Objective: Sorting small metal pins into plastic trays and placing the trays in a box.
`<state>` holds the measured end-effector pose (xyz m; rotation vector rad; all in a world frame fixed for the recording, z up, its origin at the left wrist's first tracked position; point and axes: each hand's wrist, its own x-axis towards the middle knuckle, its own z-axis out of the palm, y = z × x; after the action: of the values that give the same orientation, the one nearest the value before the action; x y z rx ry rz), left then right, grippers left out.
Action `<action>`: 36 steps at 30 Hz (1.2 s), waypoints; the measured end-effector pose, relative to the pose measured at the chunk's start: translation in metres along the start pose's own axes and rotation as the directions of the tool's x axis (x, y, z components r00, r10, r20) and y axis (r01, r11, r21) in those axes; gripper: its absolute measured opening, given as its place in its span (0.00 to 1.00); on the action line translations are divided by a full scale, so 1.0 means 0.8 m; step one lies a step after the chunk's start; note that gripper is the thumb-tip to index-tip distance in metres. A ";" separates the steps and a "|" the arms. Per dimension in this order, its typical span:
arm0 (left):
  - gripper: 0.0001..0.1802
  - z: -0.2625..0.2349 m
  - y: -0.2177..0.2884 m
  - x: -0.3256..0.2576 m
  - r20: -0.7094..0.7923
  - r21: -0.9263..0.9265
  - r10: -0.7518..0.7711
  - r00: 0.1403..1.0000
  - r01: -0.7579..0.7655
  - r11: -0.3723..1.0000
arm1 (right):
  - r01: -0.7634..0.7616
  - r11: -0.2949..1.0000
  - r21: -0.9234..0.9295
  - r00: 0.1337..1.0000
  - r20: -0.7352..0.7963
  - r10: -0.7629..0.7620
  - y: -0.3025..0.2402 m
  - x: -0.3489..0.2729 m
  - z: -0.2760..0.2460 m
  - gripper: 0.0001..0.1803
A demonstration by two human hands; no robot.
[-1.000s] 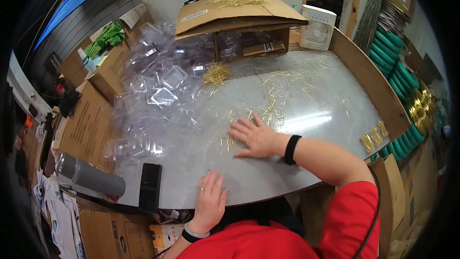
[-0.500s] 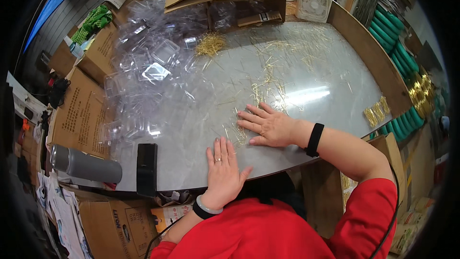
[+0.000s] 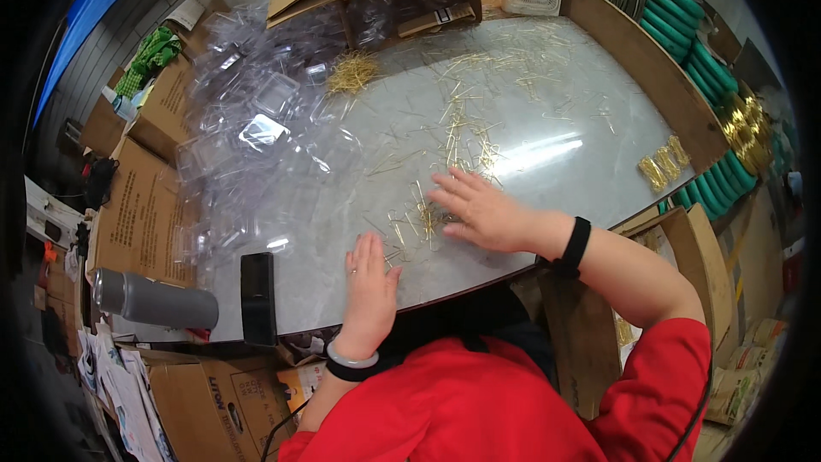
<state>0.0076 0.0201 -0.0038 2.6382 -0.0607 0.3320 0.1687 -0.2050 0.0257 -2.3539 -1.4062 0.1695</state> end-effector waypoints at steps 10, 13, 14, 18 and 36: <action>0.51 0.007 0.021 0.005 0.019 0.255 0.003 1.000 -0.008 0.967 | 0.129 0.965 -0.229 0.991 0.073 -0.116 -0.026 0.005 0.032 0.35; 0.49 0.009 0.022 0.008 -0.016 0.269 -0.003 1.000 0.007 0.963 | 0.124 0.979 -0.159 0.990 0.086 -0.111 -0.021 0.004 0.020 0.31; 0.48 0.011 0.022 0.009 -0.023 0.272 -0.005 1.000 0.011 0.962 | 0.209 0.973 -0.100 0.971 0.140 -0.194 -0.021 0.004 0.019 0.31; 0.47 0.016 0.029 0.010 -0.021 0.300 -0.026 0.999 0.031 0.953 | 0.317 0.945 0.080 0.944 0.069 -0.322 -0.018 0.014 0.012 0.24; 0.54 0.017 0.017 0.017 0.013 0.235 0.034 0.999 -0.036 0.971 | 0.053 0.965 0.259 0.998 0.014 -0.059 -0.030 0.055 0.004 0.15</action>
<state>0.0225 0.0018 -0.0062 2.8767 -0.0751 0.3588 0.1693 -0.1560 0.0368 -2.1038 -1.3681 0.3423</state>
